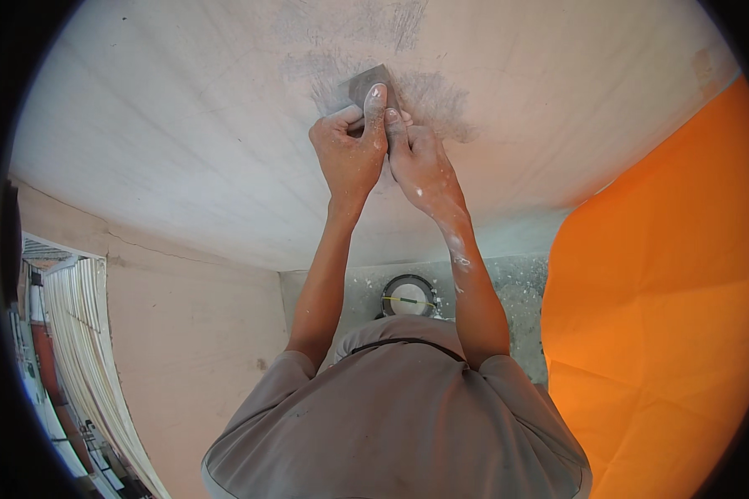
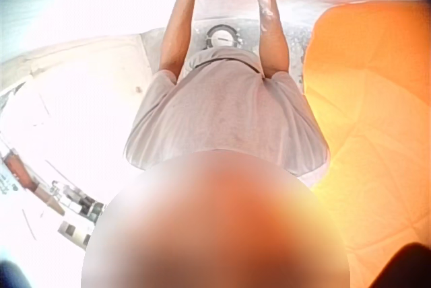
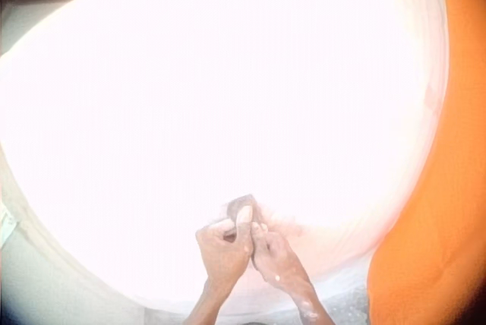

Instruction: Applying putty or plaster to fill and smooth a section of the wall.

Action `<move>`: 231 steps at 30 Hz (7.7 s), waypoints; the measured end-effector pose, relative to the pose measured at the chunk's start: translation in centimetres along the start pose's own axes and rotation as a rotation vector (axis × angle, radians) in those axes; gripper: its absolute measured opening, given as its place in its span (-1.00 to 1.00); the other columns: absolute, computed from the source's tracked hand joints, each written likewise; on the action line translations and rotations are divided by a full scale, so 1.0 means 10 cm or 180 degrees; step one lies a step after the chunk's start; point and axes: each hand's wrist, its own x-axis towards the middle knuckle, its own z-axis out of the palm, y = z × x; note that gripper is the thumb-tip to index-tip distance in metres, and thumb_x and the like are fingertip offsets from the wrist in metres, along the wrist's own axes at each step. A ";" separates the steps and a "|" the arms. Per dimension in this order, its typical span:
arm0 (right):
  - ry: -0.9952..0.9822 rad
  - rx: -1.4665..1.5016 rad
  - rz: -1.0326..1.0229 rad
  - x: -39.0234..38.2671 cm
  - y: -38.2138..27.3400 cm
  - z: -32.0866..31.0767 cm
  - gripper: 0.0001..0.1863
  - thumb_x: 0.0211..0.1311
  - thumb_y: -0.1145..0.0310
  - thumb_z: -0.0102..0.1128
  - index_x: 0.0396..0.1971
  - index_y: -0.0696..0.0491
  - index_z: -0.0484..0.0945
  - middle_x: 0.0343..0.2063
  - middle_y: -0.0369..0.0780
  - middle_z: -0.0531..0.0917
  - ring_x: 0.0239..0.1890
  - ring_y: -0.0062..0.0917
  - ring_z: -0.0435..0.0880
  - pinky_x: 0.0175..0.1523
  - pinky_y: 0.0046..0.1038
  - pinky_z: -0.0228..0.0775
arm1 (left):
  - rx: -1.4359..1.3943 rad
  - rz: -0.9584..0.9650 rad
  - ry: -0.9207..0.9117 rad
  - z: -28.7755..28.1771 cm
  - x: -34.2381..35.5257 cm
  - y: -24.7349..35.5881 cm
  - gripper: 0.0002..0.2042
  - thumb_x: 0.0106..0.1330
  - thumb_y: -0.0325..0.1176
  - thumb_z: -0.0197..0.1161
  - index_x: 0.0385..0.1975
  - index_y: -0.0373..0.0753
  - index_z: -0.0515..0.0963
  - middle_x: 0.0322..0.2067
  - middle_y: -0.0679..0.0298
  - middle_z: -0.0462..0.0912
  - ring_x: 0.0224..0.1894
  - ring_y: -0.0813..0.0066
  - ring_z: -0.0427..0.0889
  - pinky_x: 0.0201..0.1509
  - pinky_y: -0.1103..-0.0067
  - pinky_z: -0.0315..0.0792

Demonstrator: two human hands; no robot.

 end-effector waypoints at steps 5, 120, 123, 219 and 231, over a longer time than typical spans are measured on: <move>-0.0167 -0.0216 0.0335 -0.05 -0.13 -0.12 -0.23 0.56 -0.17 -0.19 -0.68 0.20 0.46 -0.75 -0.20 0.41 -0.58 -0.44 0.44 -0.33 -0.32 0.32 | 0.0041 -0.0122 -0.0402 -0.09 0.10 0.19 -0.48 0.38 -0.20 0.38 -0.79 -0.43 0.50 -0.87 0.30 0.41 -0.75 0.71 0.27 -0.68 0.59 0.13; 0.0046 0.1479 0.0253 -0.24 0.02 0.17 -0.47 0.56 -0.04 -0.13 -0.57 0.03 0.41 -0.80 -0.45 0.27 -0.85 -0.79 0.11 -0.75 -0.57 -0.21 | 0.0229 0.0044 0.0204 0.04 -0.07 0.38 -0.64 0.25 -0.24 0.45 -0.66 -0.36 0.55 -0.81 0.35 0.42 -0.68 0.67 0.26 -0.60 0.56 0.17; -0.0092 0.0785 0.0207 -0.22 -0.01 0.02 -0.22 0.57 -0.22 -0.22 -0.55 0.24 0.50 -0.73 -0.31 0.42 -0.63 -0.60 0.38 -0.46 -0.37 0.22 | 0.0242 -0.0070 0.0207 0.07 -0.05 0.30 -0.66 0.27 -0.25 0.43 -0.63 -0.38 0.57 -0.79 0.33 0.45 -0.67 0.68 0.29 -0.60 0.56 0.19; 0.0023 0.0846 0.0513 -0.37 0.07 1.37 -0.22 0.52 -0.20 -0.11 -0.68 0.23 0.47 -0.79 -0.24 0.41 -0.70 -0.53 0.39 -0.52 -0.29 0.24 | 0.0154 -0.0479 0.0032 -1.17 0.03 -0.10 -0.55 0.31 -0.19 0.46 -0.70 -0.42 0.57 -0.82 0.41 0.40 -0.66 0.76 0.25 -0.61 0.60 0.13; -0.0364 0.1869 0.0724 -0.32 -0.16 1.30 -0.39 0.55 -0.03 -0.06 -0.69 0.08 0.38 -0.80 -0.39 0.34 -0.82 -0.72 0.25 -0.72 -0.48 -0.03 | 0.0321 -0.0332 0.0032 -1.15 0.13 -0.05 -0.54 0.29 -0.21 0.47 -0.73 -0.40 0.50 -0.82 0.40 0.41 -0.67 0.74 0.24 -0.61 0.58 0.12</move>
